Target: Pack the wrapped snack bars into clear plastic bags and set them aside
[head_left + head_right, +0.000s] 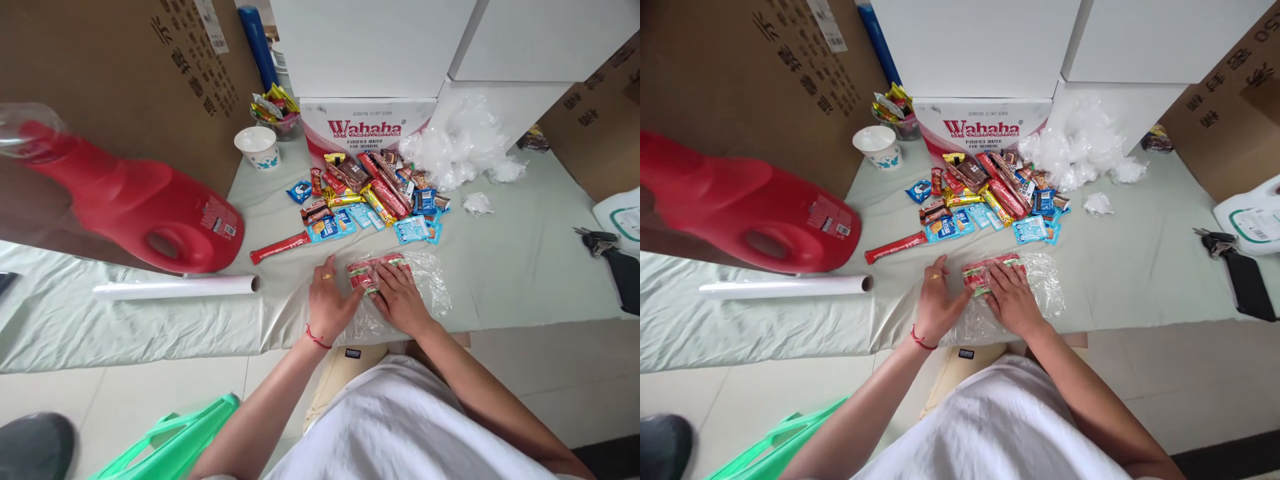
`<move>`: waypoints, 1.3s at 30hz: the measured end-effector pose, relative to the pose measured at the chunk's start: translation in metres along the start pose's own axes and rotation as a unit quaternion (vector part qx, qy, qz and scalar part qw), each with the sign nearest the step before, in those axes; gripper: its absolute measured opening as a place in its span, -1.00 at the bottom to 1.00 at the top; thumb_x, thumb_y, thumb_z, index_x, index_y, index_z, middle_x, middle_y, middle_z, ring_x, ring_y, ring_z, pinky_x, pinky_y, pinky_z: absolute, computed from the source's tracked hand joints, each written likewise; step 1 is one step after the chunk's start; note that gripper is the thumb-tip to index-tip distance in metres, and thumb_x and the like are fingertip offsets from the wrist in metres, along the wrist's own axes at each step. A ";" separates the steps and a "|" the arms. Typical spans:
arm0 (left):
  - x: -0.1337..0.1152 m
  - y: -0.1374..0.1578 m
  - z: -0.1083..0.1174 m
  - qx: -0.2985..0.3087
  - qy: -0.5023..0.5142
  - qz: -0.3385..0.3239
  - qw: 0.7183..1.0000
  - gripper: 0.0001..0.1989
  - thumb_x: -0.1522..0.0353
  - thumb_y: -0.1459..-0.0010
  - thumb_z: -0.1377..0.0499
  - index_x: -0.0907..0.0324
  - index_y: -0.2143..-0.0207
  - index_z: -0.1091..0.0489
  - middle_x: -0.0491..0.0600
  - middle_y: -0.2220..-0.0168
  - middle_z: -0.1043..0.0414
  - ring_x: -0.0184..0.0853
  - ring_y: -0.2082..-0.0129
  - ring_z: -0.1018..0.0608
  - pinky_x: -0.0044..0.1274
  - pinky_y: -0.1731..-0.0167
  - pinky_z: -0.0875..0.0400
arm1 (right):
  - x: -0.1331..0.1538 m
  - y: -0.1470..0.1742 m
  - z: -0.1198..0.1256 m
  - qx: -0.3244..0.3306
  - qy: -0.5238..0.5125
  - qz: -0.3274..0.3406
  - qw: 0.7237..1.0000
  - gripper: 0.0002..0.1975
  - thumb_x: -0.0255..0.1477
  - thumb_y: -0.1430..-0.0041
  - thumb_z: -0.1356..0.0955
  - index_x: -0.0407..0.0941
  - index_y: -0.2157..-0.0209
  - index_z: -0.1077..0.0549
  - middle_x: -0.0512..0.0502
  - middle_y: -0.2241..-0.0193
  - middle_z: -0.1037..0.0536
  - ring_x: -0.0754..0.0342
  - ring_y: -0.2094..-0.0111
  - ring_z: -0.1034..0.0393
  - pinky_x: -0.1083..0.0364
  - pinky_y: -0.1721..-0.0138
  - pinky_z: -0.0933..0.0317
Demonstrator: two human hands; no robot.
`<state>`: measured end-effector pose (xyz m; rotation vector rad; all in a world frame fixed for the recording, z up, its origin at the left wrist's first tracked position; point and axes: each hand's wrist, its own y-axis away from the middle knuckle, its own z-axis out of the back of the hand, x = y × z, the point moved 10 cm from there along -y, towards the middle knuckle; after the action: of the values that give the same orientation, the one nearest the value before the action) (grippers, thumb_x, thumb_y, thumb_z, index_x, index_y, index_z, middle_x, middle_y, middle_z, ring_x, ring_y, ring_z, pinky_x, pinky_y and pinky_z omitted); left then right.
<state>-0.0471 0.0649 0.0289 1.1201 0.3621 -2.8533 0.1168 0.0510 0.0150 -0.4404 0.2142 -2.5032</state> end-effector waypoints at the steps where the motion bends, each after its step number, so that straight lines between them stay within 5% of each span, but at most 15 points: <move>1: -0.007 0.001 -0.005 0.002 -0.020 0.001 1.000 -0.17 0.14 -0.11 -0.32 0.24 -0.34 -0.14 0.20 0.02 -0.43 -0.05 0.12 -0.55 -0.21 0.11 -0.50 | 0.000 0.000 0.000 0.000 0.001 0.000 1.000 -0.44 -0.32 -0.45 -0.25 -0.09 -0.41 -0.22 -0.20 -0.39 -0.27 -0.14 -0.42 -0.06 -0.28 -0.43 0.13; 4: -0.008 -0.003 -0.010 0.003 -0.042 0.035 0.999 -0.31 0.26 -0.12 -0.24 0.30 -0.28 -0.25 0.23 0.05 -0.49 -0.01 0.10 -0.57 -0.25 0.13 -0.48 | 0.001 0.000 0.000 -0.002 0.011 0.004 1.000 -0.46 -0.32 -0.45 -0.26 -0.06 -0.40 -0.23 -0.19 -0.41 -0.24 -0.16 -0.42 -0.05 -0.29 -0.43 0.13; 8: 0.031 -0.006 -0.005 0.045 0.005 0.132 0.990 -0.70 0.32 -0.16 -0.08 0.16 0.15 -0.54 0.01 0.39 -0.55 -0.19 0.36 -0.58 -0.44 0.32 -0.38 | 0.004 0.000 0.001 0.003 0.027 0.018 0.999 -0.45 -0.35 -0.45 -0.27 0.01 -0.42 -0.21 -0.17 -0.41 -0.23 -0.21 -0.41 -0.05 -0.35 -0.41 0.15; 13: 0.075 0.002 0.014 0.050 0.070 0.214 0.973 -0.73 0.21 -0.11 -0.11 0.14 0.36 -0.55 -0.09 0.56 -0.45 -0.28 0.48 -0.49 -0.52 0.43 -0.28 | 0.010 0.002 -0.006 0.037 0.054 0.055 0.996 -0.37 -0.49 -0.36 -0.32 0.17 -0.39 -0.24 -0.12 -0.42 -0.21 -0.34 -0.41 0.00 -0.51 -0.35 0.22; 19: 0.090 -0.001 0.027 0.019 0.093 0.250 0.964 -0.79 0.26 -0.08 -0.12 0.17 0.36 -0.50 -0.12 0.56 -0.39 -0.34 0.54 -0.41 -0.53 0.48 -0.28 | 0.012 0.003 -0.010 0.056 0.070 0.073 0.993 -0.24 -0.61 -0.24 -0.34 0.23 -0.39 -0.24 -0.08 -0.44 -0.18 -0.41 -0.41 0.04 -0.55 -0.31 0.20; 21: 0.071 -0.007 0.046 -0.052 0.064 0.193 0.978 -0.81 0.34 -0.10 -0.11 0.18 0.30 -0.50 -0.06 0.45 -0.45 -0.31 0.48 -0.46 -0.49 0.41 -0.38 | 0.013 0.003 -0.009 0.057 0.075 0.077 0.993 -0.21 -0.64 -0.21 -0.34 0.25 -0.38 -0.24 -0.06 -0.45 -0.16 -0.40 -0.42 0.06 -0.55 -0.31 0.22; 24: 0.000 -0.010 0.065 -0.117 0.020 -0.032 0.992 -0.77 0.44 -0.20 -0.07 0.16 0.18 -0.51 0.07 0.18 -0.51 -0.21 0.18 -0.56 -0.36 0.12 -0.49 | 0.015 0.004 -0.008 0.055 0.077 0.086 0.992 -0.24 -0.63 -0.24 -0.33 0.24 -0.37 -0.26 -0.05 -0.46 -0.14 -0.41 -0.43 0.10 -0.57 -0.32 0.27; 26: -0.051 -0.003 0.050 -0.058 -0.002 -0.200 0.978 -0.75 0.46 -0.26 -0.07 0.13 0.12 -0.51 0.10 0.06 -0.51 -0.15 -0.03 -0.52 -0.29 -0.04 -0.44 | 0.016 0.004 -0.007 0.051 0.072 0.089 0.992 -0.31 -0.59 -0.27 -0.33 0.22 -0.35 -0.30 -0.07 -0.45 -0.14 -0.40 -0.44 0.12 -0.58 -0.33 0.31; 28: -0.078 0.005 0.025 0.024 -0.046 -0.288 0.956 -0.74 0.43 -0.30 -0.08 0.13 0.05 -0.51 0.13 -0.03 -0.50 -0.11 -0.09 -0.49 -0.25 -0.06 -0.42 | 0.016 0.004 -0.007 0.042 0.058 0.090 0.993 -0.41 -0.56 -0.31 -0.33 0.19 -0.29 -0.39 -0.10 -0.43 -0.19 -0.37 -0.45 0.12 -0.57 -0.35 0.34; 33: -0.064 0.011 -0.016 0.138 -0.120 -0.289 0.940 -0.61 0.29 -0.35 -0.10 0.20 -0.17 -0.38 0.20 -0.09 -0.46 -0.08 -0.01 -0.54 -0.27 0.08 -0.44 | 0.011 0.005 -0.002 0.000 -0.011 0.089 0.996 -0.52 -0.59 -0.37 -0.25 0.07 -0.21 -0.46 -0.19 -0.34 -0.31 -0.21 -0.43 0.02 -0.49 -0.39 0.28; 36: -0.052 0.016 -0.017 0.137 -0.126 -0.300 0.936 -0.55 0.23 -0.32 -0.16 0.23 -0.18 -0.35 0.21 -0.06 -0.46 -0.07 0.01 -0.54 -0.33 0.15 -0.45 | -0.002 0.004 0.013 -0.061 -0.076 0.053 0.994 -0.56 -0.60 -0.37 -0.21 -0.07 -0.19 -0.44 -0.31 -0.20 -0.39 -0.16 -0.33 -0.15 -0.35 -0.35 -0.02; 39: -0.048 0.026 -0.019 0.127 -0.145 -0.325 0.926 -0.71 0.33 -0.36 -0.12 0.19 -0.09 -0.40 0.10 0.13 -0.51 -0.20 0.23 -0.57 -0.44 0.31 -0.39 | -0.009 0.003 0.027 -0.113 -0.115 0.040 0.986 -0.72 -0.56 -0.39 -0.24 -0.11 0.00 -0.51 -0.26 0.08 -0.47 -0.14 -0.17 -0.30 -0.25 -0.24 -0.23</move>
<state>0.0046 0.0421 0.0430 0.6583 0.4153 -3.6775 0.1350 0.0519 0.0366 -0.7917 0.4166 -2.3335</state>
